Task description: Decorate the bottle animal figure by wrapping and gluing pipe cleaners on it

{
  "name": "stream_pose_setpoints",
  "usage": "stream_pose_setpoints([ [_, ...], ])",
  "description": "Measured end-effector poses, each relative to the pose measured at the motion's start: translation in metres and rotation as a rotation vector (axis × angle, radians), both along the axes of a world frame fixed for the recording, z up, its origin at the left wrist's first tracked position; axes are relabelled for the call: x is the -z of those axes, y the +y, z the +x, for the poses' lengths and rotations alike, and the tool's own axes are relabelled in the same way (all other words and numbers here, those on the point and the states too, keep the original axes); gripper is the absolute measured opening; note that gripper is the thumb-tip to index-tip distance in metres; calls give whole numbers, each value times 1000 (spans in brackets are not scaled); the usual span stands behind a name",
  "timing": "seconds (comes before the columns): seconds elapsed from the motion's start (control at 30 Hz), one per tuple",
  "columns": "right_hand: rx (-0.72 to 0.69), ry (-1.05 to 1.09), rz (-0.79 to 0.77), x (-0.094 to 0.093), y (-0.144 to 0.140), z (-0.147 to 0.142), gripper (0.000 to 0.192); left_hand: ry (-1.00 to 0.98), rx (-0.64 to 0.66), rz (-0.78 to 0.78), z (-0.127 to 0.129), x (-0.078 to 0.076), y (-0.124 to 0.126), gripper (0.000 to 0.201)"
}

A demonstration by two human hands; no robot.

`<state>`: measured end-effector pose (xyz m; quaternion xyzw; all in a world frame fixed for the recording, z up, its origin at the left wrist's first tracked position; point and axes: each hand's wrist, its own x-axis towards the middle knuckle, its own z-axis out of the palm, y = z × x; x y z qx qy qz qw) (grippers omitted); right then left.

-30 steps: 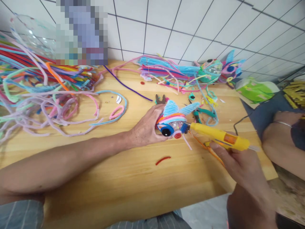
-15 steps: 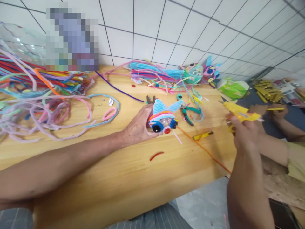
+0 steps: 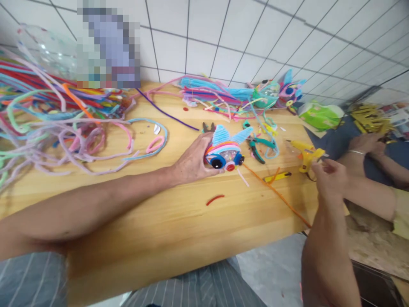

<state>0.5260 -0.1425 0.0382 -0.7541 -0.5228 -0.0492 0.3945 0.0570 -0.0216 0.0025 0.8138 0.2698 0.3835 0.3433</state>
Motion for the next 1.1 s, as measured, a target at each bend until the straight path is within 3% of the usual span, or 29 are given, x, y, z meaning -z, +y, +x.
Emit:
stream_pose_setpoints([
  [0.1, 164, 47, 174, -5, -36, -55, 28, -9, 33, -4, 1, 3, 3, 104],
  [0.13, 104, 94, 118, -7, -48, -82, 23, -12, 41, -3, 1, 5, 4, 105],
  [0.23, -354, 4, -206, -13, -70, -173, 11, -23, 44, 1, 1, 7, 5, 106],
  [0.3, -596, -54, -283, -13, -72, -222, 8, -20, 40, -3, 2, 7, 5, 106],
  [0.4, -729, -100, -339, -3, -61, -261, 10, -23, 45, -14, 4, 9, 5, 108],
  [0.57, -723, -125, -353, 16, -47, -272, 9, -52, 47, 0, 6, 10, 6, 103],
  [0.67, -708, -126, -369, 13, -48, -274, 15, -87, 57, 21, 6, 10, 7, 96],
  [0.77, -694, -75, -376, -6, -52, -270, 14, -136, 67, 60, 6, 11, 6, 95],
  [0.9, -529, -47, -174, -45, -50, -254, 7, -150, 56, 90, 8, 12, 4, 94],
  [1.0, -417, -108, -80, -69, -33, -251, 8, -146, 43, 74, 9, 11, 3, 90],
  [1.1, -423, -192, -65, -80, -9, -261, 11, -148, 43, 78, 10, 9, 3, 86],
])
